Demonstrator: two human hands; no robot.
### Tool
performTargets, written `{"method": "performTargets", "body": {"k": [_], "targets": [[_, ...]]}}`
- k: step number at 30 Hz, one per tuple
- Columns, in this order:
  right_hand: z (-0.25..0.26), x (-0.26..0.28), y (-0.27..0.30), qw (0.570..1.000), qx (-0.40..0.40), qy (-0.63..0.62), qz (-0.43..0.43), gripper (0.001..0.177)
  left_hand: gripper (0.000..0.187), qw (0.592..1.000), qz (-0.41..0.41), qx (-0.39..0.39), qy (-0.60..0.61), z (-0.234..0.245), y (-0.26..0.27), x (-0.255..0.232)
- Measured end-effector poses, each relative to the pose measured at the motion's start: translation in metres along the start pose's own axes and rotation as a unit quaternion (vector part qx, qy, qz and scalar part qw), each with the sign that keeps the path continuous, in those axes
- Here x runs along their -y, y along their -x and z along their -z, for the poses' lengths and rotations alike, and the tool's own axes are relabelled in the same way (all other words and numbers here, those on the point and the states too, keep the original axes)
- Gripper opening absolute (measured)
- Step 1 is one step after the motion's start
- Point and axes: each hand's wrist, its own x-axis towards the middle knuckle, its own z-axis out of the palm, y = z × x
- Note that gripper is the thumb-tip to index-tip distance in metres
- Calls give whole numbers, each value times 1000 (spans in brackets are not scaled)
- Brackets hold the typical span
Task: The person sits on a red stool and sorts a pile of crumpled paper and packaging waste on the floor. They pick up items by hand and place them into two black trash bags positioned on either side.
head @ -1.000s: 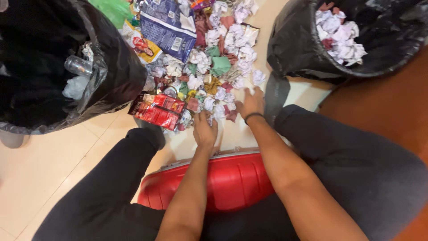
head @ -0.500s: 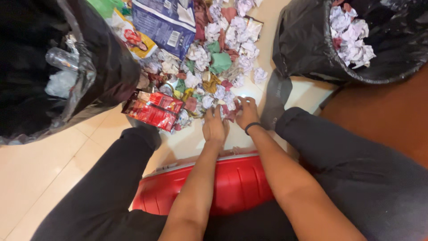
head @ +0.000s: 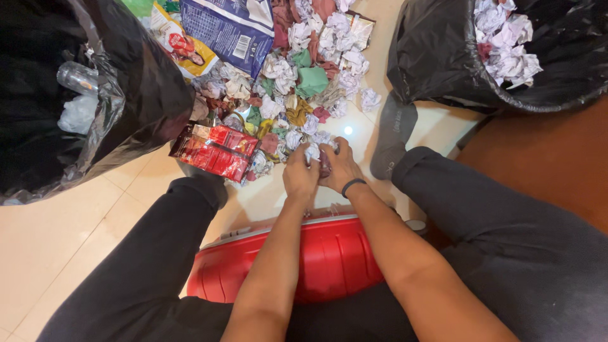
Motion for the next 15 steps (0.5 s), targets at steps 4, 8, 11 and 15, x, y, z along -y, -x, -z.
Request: {"method": "performTargets", "body": {"k": [4, 8, 11, 15], "targets": [[-5, 0, 0, 999, 9, 43, 29, 88, 25, 987, -92, -134, 11, 3, -2, 4], [-24, -5, -2, 993, -8, 115, 36, 75, 20, 975, -113, -191, 23, 12, -9, 19], [-33, -11, -4, 993, -26, 108, 47, 66, 27, 982, 22, -186, -19, 21, -11, 26], [-40, -14, -3, 995, -13, 96, 23, 48, 42, 980, 90, -159, -78, 34, -3, 24]]}}
